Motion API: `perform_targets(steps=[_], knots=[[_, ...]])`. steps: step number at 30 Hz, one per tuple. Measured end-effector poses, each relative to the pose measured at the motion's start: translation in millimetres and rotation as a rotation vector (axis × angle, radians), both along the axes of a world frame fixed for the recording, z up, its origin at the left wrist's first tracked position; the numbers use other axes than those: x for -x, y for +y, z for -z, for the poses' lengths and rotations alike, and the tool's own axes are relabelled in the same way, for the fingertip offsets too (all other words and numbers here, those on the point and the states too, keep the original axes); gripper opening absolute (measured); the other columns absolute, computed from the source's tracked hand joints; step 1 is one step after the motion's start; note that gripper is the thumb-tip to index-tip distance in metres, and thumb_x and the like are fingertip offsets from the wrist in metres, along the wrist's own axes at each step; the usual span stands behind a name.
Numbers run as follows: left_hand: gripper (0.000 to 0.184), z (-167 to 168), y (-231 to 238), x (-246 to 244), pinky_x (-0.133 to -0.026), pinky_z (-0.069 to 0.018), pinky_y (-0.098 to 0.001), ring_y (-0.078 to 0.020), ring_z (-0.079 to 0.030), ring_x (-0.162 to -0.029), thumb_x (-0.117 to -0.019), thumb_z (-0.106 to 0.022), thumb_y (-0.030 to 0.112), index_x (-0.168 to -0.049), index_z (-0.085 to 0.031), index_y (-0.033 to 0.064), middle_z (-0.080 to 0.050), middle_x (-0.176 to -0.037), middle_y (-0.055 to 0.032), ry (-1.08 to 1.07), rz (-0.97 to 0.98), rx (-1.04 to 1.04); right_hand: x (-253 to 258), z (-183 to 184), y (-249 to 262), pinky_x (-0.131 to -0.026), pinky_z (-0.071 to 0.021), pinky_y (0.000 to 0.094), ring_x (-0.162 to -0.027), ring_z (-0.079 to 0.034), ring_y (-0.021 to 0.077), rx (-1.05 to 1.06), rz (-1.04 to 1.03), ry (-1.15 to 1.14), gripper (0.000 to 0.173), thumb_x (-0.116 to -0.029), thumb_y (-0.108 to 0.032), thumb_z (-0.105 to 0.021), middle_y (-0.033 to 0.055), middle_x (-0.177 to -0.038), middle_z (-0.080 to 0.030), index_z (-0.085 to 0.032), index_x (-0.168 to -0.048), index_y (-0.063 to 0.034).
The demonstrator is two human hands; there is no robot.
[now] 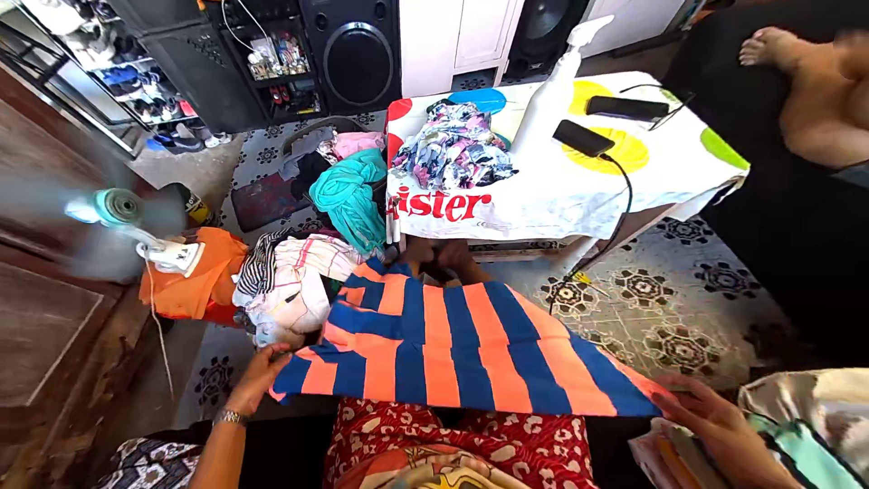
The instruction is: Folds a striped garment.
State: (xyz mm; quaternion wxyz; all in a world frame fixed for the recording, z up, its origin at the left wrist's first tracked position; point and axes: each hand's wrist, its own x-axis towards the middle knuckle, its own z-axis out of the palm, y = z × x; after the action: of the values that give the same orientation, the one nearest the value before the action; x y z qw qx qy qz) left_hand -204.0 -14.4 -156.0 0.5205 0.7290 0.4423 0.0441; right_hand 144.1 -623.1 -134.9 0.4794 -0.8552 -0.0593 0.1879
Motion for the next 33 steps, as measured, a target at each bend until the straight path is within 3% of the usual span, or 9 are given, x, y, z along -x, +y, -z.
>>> perform_targets(steps=[4, 10, 13, 15, 19, 23, 27, 30, 33], knots=[[0.036, 6, -11, 13, -0.092, -0.0547, -0.0463, -0.0271, -0.065, -0.108, -0.1024, -0.059, 0.013, -0.134, -0.056, -0.0031, -0.062, -0.128, -0.0227, -0.075, -0.114, 0.023, -3, -7, 6, -0.08, -0.0548, 0.039, -0.08, -0.064, 0.016, 0.105, -0.064, -0.089, 0.04, -0.0942, -0.004, -0.064, 0.0205, -0.098, -0.068, -0.053, -0.13, 0.0085], [0.031, -24, -20, 21, -0.074, -0.06, -0.0312, -0.0126, -0.07, -0.085, -0.1003, -0.059, 0.011, -0.13, -0.058, 0.0013, -0.068, -0.109, -0.0118, -0.197, -0.208, 0.0, -14, -15, 5, -0.076, -0.0526, 0.0553, -0.076, -0.064, 0.0329, 0.241, -0.184, -0.189, 0.04, -0.0932, -0.006, -0.068, 0.0265, -0.091, -0.067, -0.057, -0.13, 0.0073], [0.038, 6, -24, 38, -0.09, -0.0553, -0.0483, -0.0296, -0.066, -0.105, -0.0983, -0.065, 0.012, -0.132, -0.058, -0.0044, -0.065, -0.123, -0.0229, 0.035, -0.073, 0.036, -14, -2, 14, -0.089, -0.0487, 0.0688, -0.096, -0.066, 0.051, 0.48, -0.329, -0.005, 0.036, -0.0955, -0.007, -0.069, 0.0352, -0.105, -0.067, -0.062, -0.127, 0.0074], [0.048, 26, -29, 43, -0.09, -0.0548, -0.055, -0.0376, -0.067, -0.102, -0.0978, -0.069, 0.018, -0.138, -0.054, -0.0034, -0.065, -0.12, -0.0284, 0.233, 0.009, 0.038, -15, 6, 28, -0.095, -0.0454, 0.0712, -0.108, -0.063, 0.0543, 0.665, -0.388, 0.054, 0.037, -0.096, -0.012, -0.071, 0.0352, -0.114, -0.067, -0.064, -0.128, 0.0034], [0.05, 17, -49, 29, -0.103, -0.0485, -0.0563, -0.0419, -0.062, -0.119, -0.0973, -0.068, 0.014, -0.141, -0.052, -0.0039, -0.061, -0.129, -0.0297, 0.249, 0.075, -0.187, -4, -8, 64, -0.102, -0.0322, 0.0799, -0.13, -0.046, 0.0611, 0.756, -0.312, -0.237, 0.039, -0.092, -0.012, -0.073, 0.0402, -0.136, -0.053, -0.067, -0.127, 0.0034], [0.029, 4, -92, -16, -0.093, -0.0553, -0.0471, -0.0325, -0.067, -0.109, -0.1024, -0.055, 0.011, -0.123, -0.064, -0.0079, -0.066, -0.119, -0.0249, -0.078, 0.024, -0.314, 12, -28, 142, -0.097, -0.0387, 0.0778, -0.121, -0.055, 0.0587, 0.463, -0.387, -0.527, 0.031, -0.095, -0.012, -0.066, 0.037, -0.129, -0.059, -0.068, -0.119, 0.0066], [0.047, 49, -123, -42, -0.116, -0.0376, -0.0407, -0.0296, -0.05, -0.135, -0.1126, -0.03, 0.019, -0.146, -0.04, -0.0127, -0.049, -0.145, -0.0305, -0.151, -0.036, 0.139, 47, -25, 247, -0.105, -0.0417, 0.0657, -0.125, -0.058, 0.0457, 0.267, -0.644, -0.36, 0.03, -0.0981, -0.018, -0.063, 0.0267, -0.127, -0.065, -0.07, -0.12, 0.0015], [0.043, 69, -124, -26, -0.097, -0.0493, -0.0299, -0.0103, -0.059, -0.106, -0.1124, -0.025, 0.019, -0.138, -0.049, -0.0057, -0.062, -0.123, -0.0147, -0.044, -0.019, 0.459, 64, -9, 313, -0.109, -0.0437, 0.0578, -0.127, -0.059, 0.0397, 0.24, -0.753, -0.14, 0.039, -0.1016, -0.025, -0.059, 0.0235, -0.131, -0.064, -0.065, -0.129, 0.0011], [0.034, 80, -94, -31, -0.093, -0.0541, -0.0411, -0.02, -0.066, -0.099, -0.1086, -0.042, 0.016, -0.126, -0.06, -0.0074, -0.068, -0.111, -0.0187, 0.05, 0.057, 0.322, 77, 5, 351, -0.102, -0.0514, 0.0501, -0.114, -0.067, 0.0327, 0.165, -0.716, 0.022, 0.043, -0.1024, -0.03, -0.06, 0.0204, -0.122, -0.069, -0.062, -0.131, 0.0019]])
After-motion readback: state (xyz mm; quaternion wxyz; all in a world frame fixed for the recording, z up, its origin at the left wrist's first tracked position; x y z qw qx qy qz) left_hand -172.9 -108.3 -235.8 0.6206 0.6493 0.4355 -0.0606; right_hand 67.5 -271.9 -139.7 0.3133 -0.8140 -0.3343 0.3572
